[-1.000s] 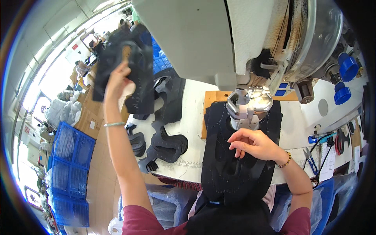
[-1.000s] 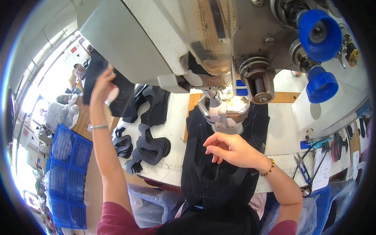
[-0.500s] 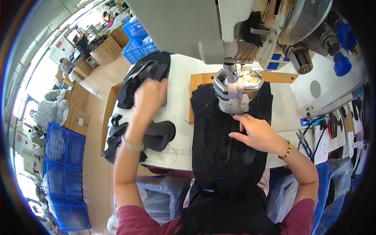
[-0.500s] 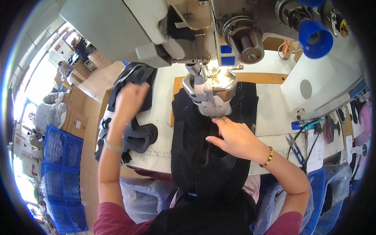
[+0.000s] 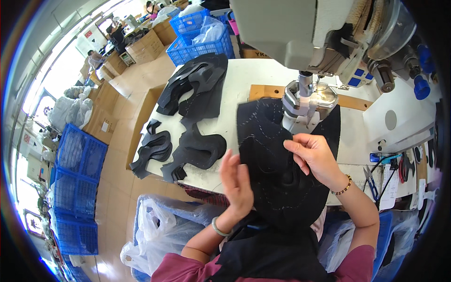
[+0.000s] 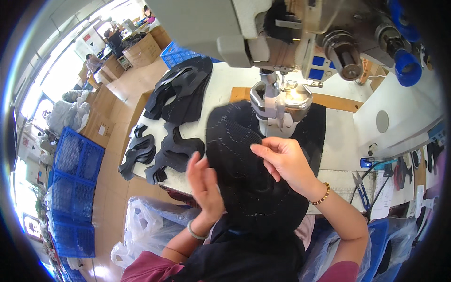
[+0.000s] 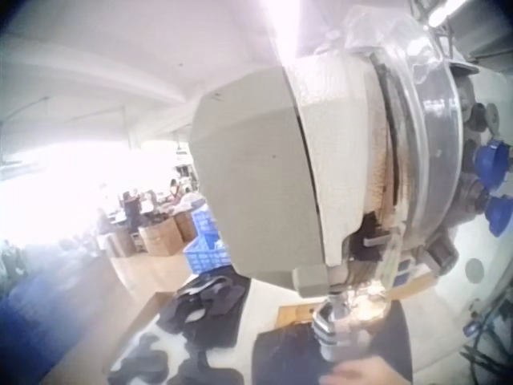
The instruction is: The person aligns fabric shoe upper pieces and stitches them together using a sewing machine, guiding the material with both hands.
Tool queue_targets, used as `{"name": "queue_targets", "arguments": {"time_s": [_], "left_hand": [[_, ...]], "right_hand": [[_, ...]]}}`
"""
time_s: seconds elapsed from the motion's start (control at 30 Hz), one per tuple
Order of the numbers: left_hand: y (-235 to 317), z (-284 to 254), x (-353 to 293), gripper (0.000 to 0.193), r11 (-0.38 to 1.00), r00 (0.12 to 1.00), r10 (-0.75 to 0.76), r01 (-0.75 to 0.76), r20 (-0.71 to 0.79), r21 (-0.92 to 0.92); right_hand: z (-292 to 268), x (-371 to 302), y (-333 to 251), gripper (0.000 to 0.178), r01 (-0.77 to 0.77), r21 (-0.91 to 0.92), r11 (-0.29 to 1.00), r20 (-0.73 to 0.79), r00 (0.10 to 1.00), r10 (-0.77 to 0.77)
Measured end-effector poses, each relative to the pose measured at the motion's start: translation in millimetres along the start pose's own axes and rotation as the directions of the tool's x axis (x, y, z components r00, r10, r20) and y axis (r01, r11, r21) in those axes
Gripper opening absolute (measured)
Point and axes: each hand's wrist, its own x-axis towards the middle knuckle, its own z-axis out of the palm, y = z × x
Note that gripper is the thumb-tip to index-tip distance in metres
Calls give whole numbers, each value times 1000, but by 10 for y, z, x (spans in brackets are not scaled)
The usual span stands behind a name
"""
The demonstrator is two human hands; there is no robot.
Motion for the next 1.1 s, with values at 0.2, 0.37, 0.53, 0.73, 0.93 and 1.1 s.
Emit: {"name": "queue_targets", "arguments": {"time_s": [0.2,0.37,0.53,0.73,0.93,1.1], "left_hand": [[256,-76,819,25,444,663,629,-735,406,513],[495,251,989,49,222,410,672,-906,617,360],[512,547,1043,56,404,375,660,-908,651,113],[555,802,1088,63,452,363,622,-890,694,60],[485,835,1139,36,422,365,651,-903,665,82],[482,880,1149,35,432,356,662,-900,659,53]], "right_hand": [[-56,-26,-452,22,164,-4,986,-115,980,-164],[-249,-127,-462,21,150,129,980,-159,979,-129],[-448,-199,-469,16,182,314,932,-184,974,-128],[-588,-76,-316,17,373,473,798,-297,920,-255],[-559,-16,-239,26,390,481,785,-386,898,-210],[-782,73,45,23,437,688,579,-177,875,-451]]}}
